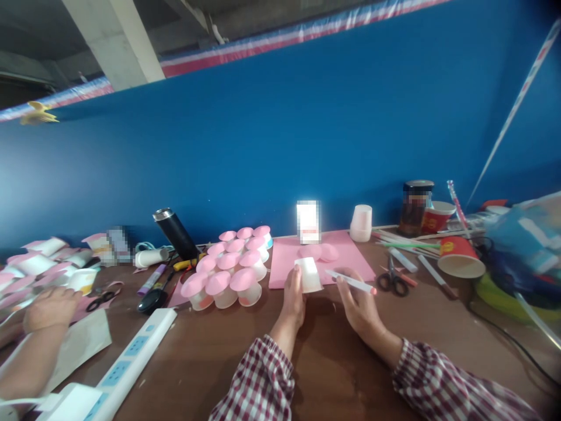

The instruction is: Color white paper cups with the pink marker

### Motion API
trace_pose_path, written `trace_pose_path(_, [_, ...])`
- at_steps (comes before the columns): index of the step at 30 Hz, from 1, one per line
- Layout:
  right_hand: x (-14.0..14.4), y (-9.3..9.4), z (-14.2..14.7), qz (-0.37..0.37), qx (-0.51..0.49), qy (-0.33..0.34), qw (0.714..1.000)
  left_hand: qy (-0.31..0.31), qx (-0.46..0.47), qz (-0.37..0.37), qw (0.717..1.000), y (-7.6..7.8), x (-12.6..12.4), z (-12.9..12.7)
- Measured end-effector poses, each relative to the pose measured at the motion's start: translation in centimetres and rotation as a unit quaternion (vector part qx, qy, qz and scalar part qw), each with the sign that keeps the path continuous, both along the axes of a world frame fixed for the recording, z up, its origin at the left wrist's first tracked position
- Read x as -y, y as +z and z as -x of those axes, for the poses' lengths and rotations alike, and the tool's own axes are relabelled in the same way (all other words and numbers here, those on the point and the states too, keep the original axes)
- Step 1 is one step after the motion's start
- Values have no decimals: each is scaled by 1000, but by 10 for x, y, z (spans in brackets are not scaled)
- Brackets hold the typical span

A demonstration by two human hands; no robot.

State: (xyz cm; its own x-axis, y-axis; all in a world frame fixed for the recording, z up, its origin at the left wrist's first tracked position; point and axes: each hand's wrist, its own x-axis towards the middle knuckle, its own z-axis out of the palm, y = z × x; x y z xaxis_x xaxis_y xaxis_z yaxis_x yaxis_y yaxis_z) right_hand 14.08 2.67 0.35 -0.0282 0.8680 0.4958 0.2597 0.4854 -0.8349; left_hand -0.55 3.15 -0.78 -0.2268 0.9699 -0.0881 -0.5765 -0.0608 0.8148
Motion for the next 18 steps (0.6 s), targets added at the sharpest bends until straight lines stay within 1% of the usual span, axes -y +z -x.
trace_pose_path(6, [1, 2, 0, -1, 10, 13, 1000, 1, -21, 1, 1000, 1, 0, 0])
trace_pose_path(11, [2, 1, 0, -4, 10, 8, 1000, 6, -29, 4, 1000, 1, 0, -1])
trace_pose_path(14, [1, 1, 0, -10, 13, 3, 1000, 3, -29, -3, 1000, 3, 0, -1])
trace_pose_path(18, [1, 0, 0, 5, 14, 8, 1000, -7, -18, 8, 1000, 4, 1, -1])
